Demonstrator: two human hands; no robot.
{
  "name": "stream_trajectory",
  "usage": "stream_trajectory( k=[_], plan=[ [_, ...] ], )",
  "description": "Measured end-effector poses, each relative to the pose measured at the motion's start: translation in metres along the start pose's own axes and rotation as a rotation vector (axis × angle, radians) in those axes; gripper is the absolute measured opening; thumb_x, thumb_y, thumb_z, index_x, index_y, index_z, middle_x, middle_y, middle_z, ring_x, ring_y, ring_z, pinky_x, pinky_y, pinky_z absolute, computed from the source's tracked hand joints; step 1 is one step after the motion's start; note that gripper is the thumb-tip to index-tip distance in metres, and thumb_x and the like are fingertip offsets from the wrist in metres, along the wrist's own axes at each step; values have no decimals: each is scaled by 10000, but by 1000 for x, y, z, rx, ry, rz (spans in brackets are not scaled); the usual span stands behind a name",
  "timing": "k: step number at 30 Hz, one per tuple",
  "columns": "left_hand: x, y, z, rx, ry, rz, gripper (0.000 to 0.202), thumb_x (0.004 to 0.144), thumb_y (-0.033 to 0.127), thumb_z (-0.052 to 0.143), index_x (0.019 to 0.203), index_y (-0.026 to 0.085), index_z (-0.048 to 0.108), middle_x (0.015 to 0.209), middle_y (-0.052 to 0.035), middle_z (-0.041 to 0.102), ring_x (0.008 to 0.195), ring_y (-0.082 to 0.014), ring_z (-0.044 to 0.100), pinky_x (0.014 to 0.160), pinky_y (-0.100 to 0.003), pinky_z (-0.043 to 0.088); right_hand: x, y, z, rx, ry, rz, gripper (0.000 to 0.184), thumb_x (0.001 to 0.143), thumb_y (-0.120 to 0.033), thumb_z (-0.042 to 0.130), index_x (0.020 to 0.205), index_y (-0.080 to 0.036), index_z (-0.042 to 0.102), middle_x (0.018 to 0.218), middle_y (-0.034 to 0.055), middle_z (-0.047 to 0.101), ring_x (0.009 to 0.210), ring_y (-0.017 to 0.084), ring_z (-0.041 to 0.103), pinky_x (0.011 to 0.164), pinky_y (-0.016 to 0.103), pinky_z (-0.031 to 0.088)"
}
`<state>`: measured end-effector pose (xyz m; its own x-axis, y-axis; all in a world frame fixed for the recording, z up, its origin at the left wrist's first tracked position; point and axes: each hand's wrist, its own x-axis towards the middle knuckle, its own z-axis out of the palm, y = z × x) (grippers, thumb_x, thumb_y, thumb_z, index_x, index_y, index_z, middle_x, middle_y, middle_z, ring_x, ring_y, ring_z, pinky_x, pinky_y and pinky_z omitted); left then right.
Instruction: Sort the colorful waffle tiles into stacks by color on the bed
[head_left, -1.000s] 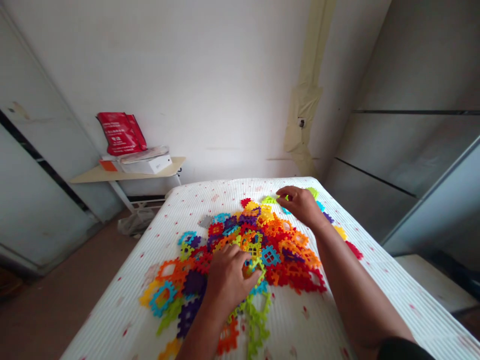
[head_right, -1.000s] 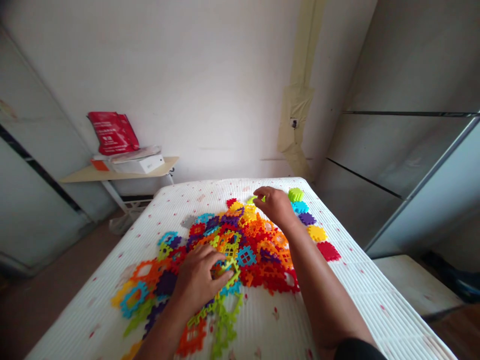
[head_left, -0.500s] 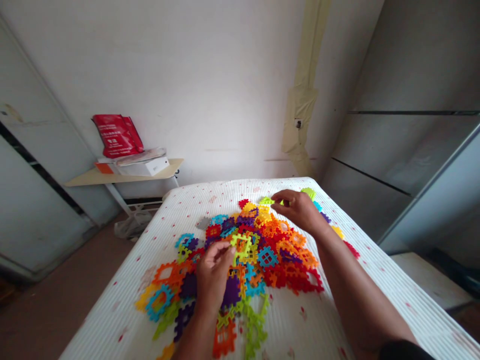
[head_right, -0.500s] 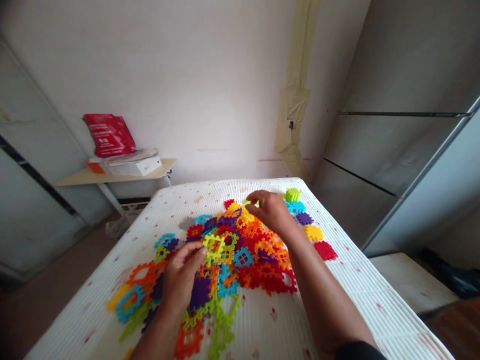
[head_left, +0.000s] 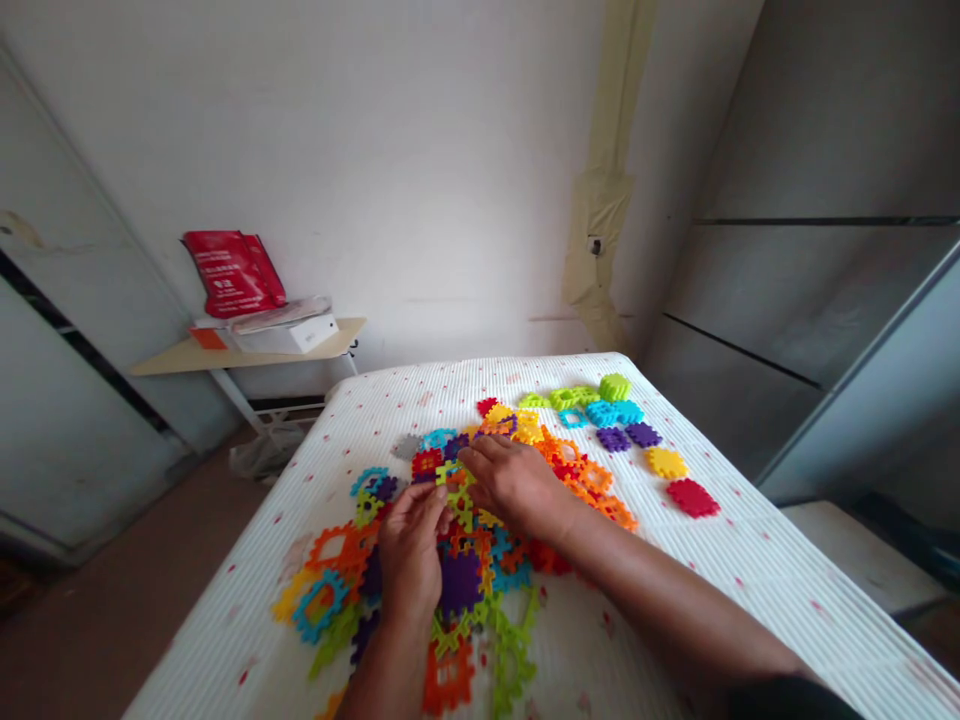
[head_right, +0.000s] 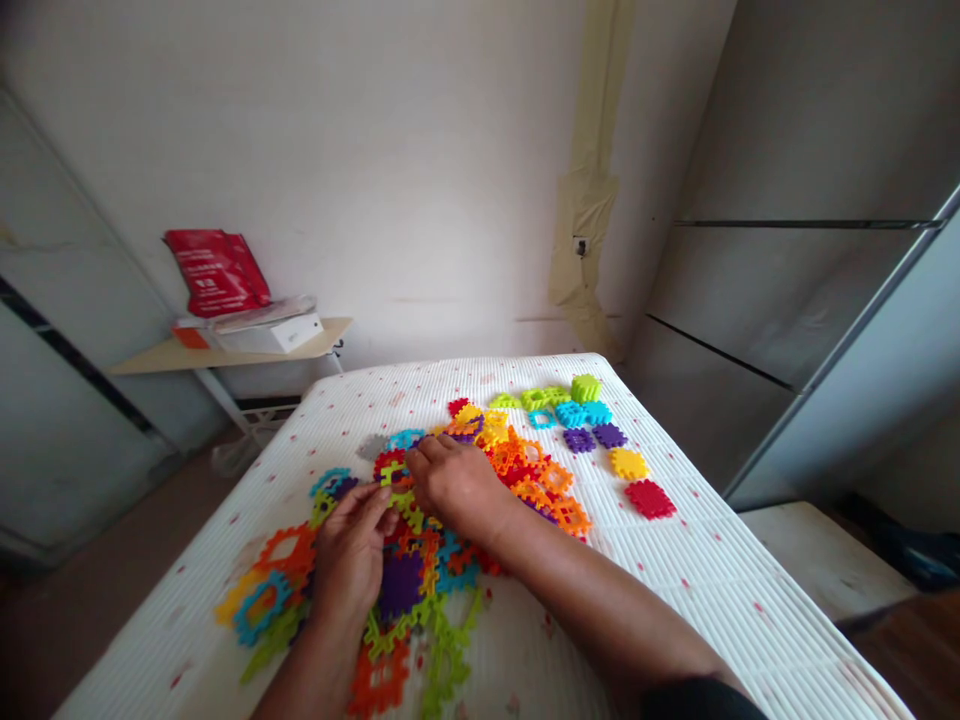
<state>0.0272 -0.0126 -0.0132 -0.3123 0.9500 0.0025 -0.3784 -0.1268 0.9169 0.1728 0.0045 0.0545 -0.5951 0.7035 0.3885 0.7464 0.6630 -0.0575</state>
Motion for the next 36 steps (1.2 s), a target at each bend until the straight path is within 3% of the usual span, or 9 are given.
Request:
stream_trajectory(
  k=[4, 8, 16, 20, 23, 26, 30, 36],
  plan=[
    [-1, 3, 2, -33, 7, 2, 284, 604, 338, 757, 733, 157, 581, 601, 31, 582, 497, -69, 467, 480, -195, 353, 0, 0, 2, 27, 26, -18, 432, 816, -341, 586, 1191, -149, 492, 1109, 138, 575, 1001, 241, 530, 810, 352, 463],
    [-2, 3, 2, -10, 2, 11, 282, 606, 344, 756, 733, 162, 582, 579, 41, 562, 487, -68, 454, 466, -190, 332, 1, -1, 4, 15, 32, -58, 428, 809, -265, 579, 1204, -131, 484, 1137, 145, 561, 1032, 244, 516, 831, 360, 459],
    [1, -2, -5, 141, -31, 81, 354, 648, 376, 722, 919, 162, 641, 577, 45, 548, 499, -70, 448, 479, -187, 345, 0, 14, 3, 68, -17, -147, 481, 776, -190, 606, 1242, -190, 490, 1186, 123, 553, 1085, 229, 505, 891, 364, 435],
    [3, -2, -7, 146, 12, 91, 348, 645, 367, 727, 903, 152, 634, 593, 38, 559, 504, -71, 452, 480, -189, 352, -1, 17, 5, 160, 20, -35, 512, 785, -167, 576, 1283, -178, 458, 1175, 118, 558, 1070, 214, 526, 884, 343, 447],
    [4, -1, -7, 107, 73, 115, 340, 628, 367, 740, 861, 149, 622, 584, 34, 566, 489, -72, 455, 472, -193, 351, -1, 17, 6, 283, 70, 74, 427, 794, -184, 569, 1216, -177, 511, 1129, 106, 573, 1039, 200, 548, 856, 331, 460],
    [5, 0, -6, 67, 103, 108, 339, 604, 365, 754, 828, 151, 616, 577, 35, 577, 479, -73, 463, 465, -192, 350, -1, 14, 7, 357, 93, 78, 365, 790, -255, 600, 1145, -189, 547, 1098, 93, 578, 1026, 201, 552, 842, 332, 462],
    [5, -1, -5, 43, 114, 101, 324, 593, 352, 757, 810, 155, 619, 574, 43, 583, 475, -66, 471, 465, -187, 355, -1, 6, 13, 298, 84, 54, 374, 781, -311, 624, 1120, -176, 540, 1093, 109, 568, 1025, 225, 538, 843, 354, 455],
    [3, -2, -4, 30, 111, 89, 326, 585, 331, 765, 817, 151, 623, 589, 34, 604, 475, -65, 484, 465, -189, 373, 0, -7, 21, 206, 73, 104, 335, 767, -243, 631, 1081, -162, 547, 1045, 106, 584, 982, 216, 546, 833, 337, 450]
  ],
)
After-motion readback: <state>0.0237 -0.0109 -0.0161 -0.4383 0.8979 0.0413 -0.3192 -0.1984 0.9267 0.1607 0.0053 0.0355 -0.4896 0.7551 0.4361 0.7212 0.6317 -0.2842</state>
